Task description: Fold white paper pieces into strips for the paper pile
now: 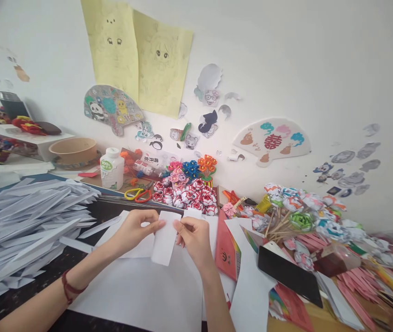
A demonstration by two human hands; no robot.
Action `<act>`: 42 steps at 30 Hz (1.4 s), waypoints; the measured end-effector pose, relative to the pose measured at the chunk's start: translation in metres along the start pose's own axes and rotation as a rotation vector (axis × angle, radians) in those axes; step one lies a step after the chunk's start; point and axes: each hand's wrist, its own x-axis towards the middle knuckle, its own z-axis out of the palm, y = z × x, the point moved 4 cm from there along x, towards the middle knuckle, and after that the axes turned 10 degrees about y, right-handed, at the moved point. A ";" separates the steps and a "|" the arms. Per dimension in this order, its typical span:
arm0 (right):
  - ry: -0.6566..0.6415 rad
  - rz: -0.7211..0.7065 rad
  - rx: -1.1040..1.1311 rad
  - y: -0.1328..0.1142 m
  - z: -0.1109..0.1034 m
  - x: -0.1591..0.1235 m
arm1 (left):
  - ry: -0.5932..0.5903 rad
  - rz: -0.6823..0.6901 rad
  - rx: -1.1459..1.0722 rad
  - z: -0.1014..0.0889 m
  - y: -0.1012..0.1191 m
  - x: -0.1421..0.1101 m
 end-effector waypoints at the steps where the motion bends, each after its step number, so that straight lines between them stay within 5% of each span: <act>1: 0.005 0.001 0.001 0.000 0.000 0.000 | 0.012 0.001 0.004 0.000 0.000 0.000; 15: 0.196 -0.074 0.011 -0.002 -0.008 -0.001 | -0.077 -0.034 0.010 0.012 -0.007 -0.004; 19: 0.253 -0.097 0.008 -0.001 -0.011 -0.001 | 0.027 0.001 0.112 0.012 -0.004 -0.007; 25: 0.376 -0.123 0.013 -0.001 -0.017 -0.002 | -0.025 -0.080 0.073 0.017 -0.006 -0.011; 29: 0.298 -0.071 0.064 0.004 -0.017 0.004 | 0.060 -0.057 0.177 0.007 -0.004 -0.007; 35: 0.034 0.095 0.059 0.008 -0.016 0.010 | -0.067 0.108 0.396 0.001 0.001 -0.001; 42: 0.023 -0.039 -0.149 0.012 -0.009 0.007 | -0.049 0.273 0.539 0.006 0.009 -0.005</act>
